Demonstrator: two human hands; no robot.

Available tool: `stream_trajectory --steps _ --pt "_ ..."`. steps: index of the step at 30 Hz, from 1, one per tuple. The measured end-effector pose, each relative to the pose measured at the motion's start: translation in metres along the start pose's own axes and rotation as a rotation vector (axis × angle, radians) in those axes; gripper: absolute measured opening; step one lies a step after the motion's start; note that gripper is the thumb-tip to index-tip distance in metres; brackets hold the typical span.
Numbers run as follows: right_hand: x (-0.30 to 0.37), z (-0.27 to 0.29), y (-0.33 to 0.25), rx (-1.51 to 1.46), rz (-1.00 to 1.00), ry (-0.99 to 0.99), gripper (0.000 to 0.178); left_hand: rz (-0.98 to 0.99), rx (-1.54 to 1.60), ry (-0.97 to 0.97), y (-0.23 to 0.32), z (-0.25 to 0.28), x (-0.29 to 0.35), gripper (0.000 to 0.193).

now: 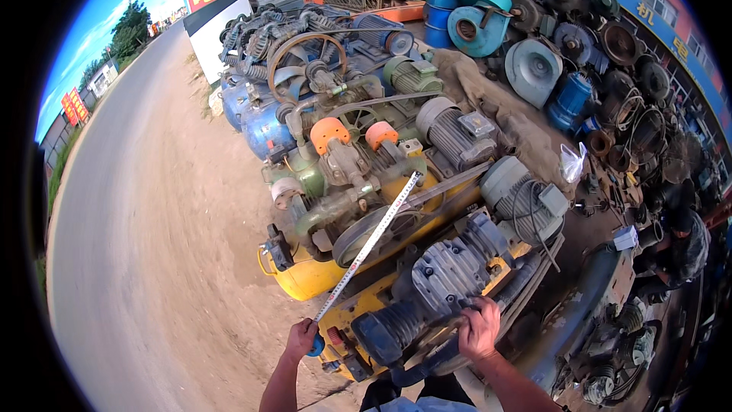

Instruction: The person walks through a yard filled with industrial scrap and uses a tape measure to measure several large air compressors and machine parts.

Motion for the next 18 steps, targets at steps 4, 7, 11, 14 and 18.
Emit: stream_trajectory --steps 4,7,11,14,18 --pt "0.001 0.002 0.002 -0.019 -0.014 -0.002 0.018 0.064 0.047 -0.013 0.012 0.003 0.004 0.025" --pt "0.0 0.002 0.004 -0.024 -0.004 0.009 0.019 0.068 0.054 -0.017 0.014 0.004 0.008 0.026" --pt "0.003 0.006 0.008 -0.026 -0.001 0.027 0.022 0.042 0.029 0.038 0.021 0.007 0.02 0.026" --pt "0.007 0.005 0.012 -0.045 -0.01 0.05 0.022 0.073 0.02 0.085 0.026 0.01 0.04 0.027" --pt "0.01 0.007 0.015 -0.072 0.001 0.08 0.021 0.102 -0.011 0.137 0.034 0.011 0.075 0.029"
Point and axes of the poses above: each hand's wrist, its own x-axis away from the middle knuckle, its own z-axis out of the back of the hand, y = z × x, the point moved 3 cm from there along -x, towards the middle knuckle, and after that the axes turned 1 degree about z, right-handed, at the moved point
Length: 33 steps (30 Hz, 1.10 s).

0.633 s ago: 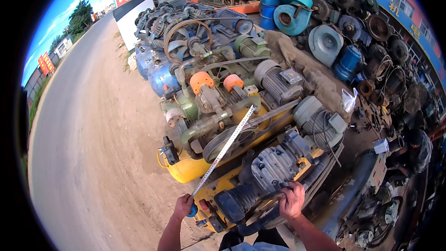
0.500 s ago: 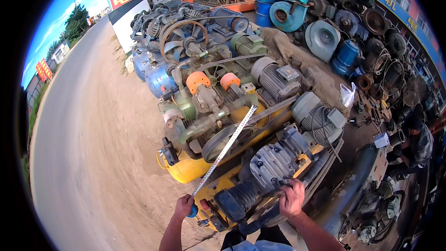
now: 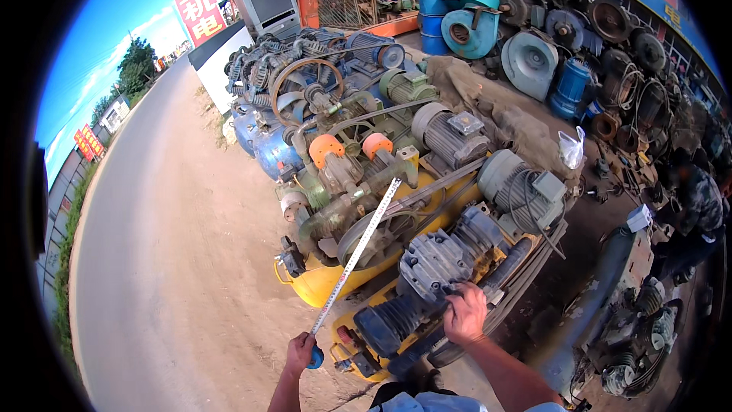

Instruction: The person walks through a yard filled with industrial scrap and uses a tape measure to measure several large air compressors and machine parts.

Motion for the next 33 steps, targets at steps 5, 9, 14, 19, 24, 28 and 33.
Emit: stream_trajectory --steps 5,9,14,19,24,28,33 --pt "0.002 0.003 0.0 -0.011 0.006 0.018 0.021 0.02 0.047 0.013 0.016 -0.01 0.046 0.032" --pt "0.004 0.007 -0.001 -0.037 0.023 0.052 0.02 -0.049 -0.007 0.035 0.04 -0.02 0.077 0.033" --pt "0.009 -0.003 0.003 -0.078 0.036 0.057 0.017 -0.043 0.044 0.056 0.056 -0.029 0.131 0.035" --pt "0.018 0.016 0.023 -0.119 0.025 0.075 0.021 -0.074 0.082 -0.061 0.084 -0.058 0.182 0.037" --pt "0.096 0.048 -0.002 -0.24 -0.042 0.082 0.035 -0.032 0.064 -0.213 0.073 -0.076 0.237 0.033" --pt "0.243 0.045 0.031 -0.19 -0.64 -0.187 0.031 0.006 -0.049 -0.401 0.039 -0.113 0.248 0.03" --pt "0.427 0.09 0.049 -0.106 -1.081 -0.374 0.025 -0.144 -0.368 -0.582 -0.003 -0.184 0.239 0.029"
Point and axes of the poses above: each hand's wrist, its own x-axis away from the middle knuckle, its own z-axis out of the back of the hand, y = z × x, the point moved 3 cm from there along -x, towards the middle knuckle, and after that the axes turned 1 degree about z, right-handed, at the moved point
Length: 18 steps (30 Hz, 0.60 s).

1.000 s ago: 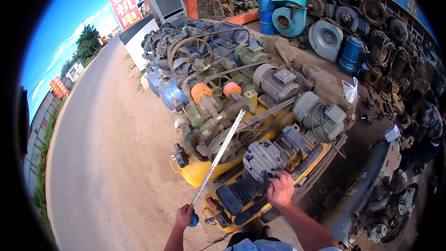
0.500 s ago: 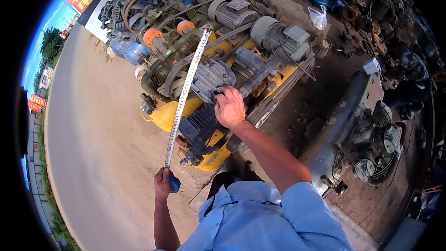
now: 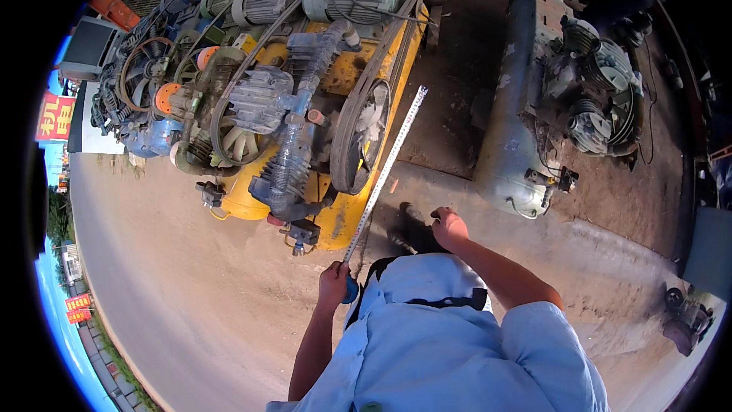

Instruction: The person walks through a yard filled with industrial scrap and uses a tape measure to measure several large air compressors and machine parts.

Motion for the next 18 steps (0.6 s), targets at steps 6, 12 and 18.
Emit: stream_trajectory --steps 6,12,18 --pt "0.097 0.033 0.06 -0.05 -0.215 0.104 0.023 -0.101 -0.371 0.08 -0.011 -0.055 -0.083 0.027" --pt "0.153 0.024 0.098 -0.114 -0.364 0.095 0.027 -0.038 -0.436 0.221 -0.01 -0.058 -0.091 0.022" --pt "0.151 0.04 0.131 -0.142 -0.249 0.045 0.025 0.057 -0.443 0.239 -0.026 -0.058 -0.086 0.024"
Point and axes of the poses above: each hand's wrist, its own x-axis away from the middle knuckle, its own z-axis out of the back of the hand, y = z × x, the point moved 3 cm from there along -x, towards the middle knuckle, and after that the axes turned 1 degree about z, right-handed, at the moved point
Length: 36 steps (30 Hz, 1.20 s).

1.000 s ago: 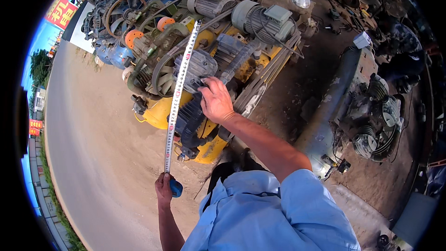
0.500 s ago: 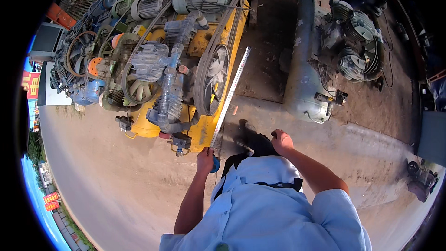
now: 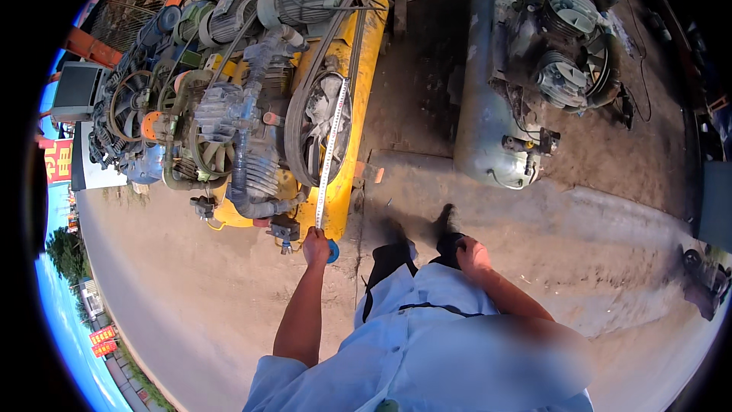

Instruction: The person walks through a yard filled with industrial scrap and uses a tape measure to measure several large air compressors and machine parts.

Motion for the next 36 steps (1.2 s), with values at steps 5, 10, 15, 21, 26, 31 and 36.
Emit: stream_trajectory --steps 5,10,15,21,26,31,36 --pt "-0.036 0.043 0.013 -0.018 0.013 0.048 0.022 0.112 -0.009 0.047 -0.021 0.005 0.022 0.024" --pt "-0.056 0.067 0.025 0.025 -0.052 0.015 0.023 0.013 -0.059 0.087 -0.005 0.004 0.044 0.017" --pt "-0.059 0.056 0.035 0.01 -0.009 -0.051 0.023 -0.064 -0.096 0.178 0.023 -0.009 0.043 0.014" --pt "-0.044 0.05 0.051 -0.004 -0.018 -0.104 0.024 -0.105 -0.196 0.116 0.034 -0.019 0.048 0.015" --pt "-0.04 0.06 0.067 -0.056 -0.026 -0.079 0.022 -0.12 -0.171 0.135 0.047 -0.021 0.044 0.015" --pt "-0.041 0.072 0.065 -0.04 -0.05 -0.043 0.021 -0.114 -0.165 0.194 0.071 -0.016 0.022 0.015" --pt "-0.036 0.071 0.069 -0.046 -0.015 -0.014 0.021 -0.109 -0.161 0.246 0.072 -0.017 0.017 0.014"
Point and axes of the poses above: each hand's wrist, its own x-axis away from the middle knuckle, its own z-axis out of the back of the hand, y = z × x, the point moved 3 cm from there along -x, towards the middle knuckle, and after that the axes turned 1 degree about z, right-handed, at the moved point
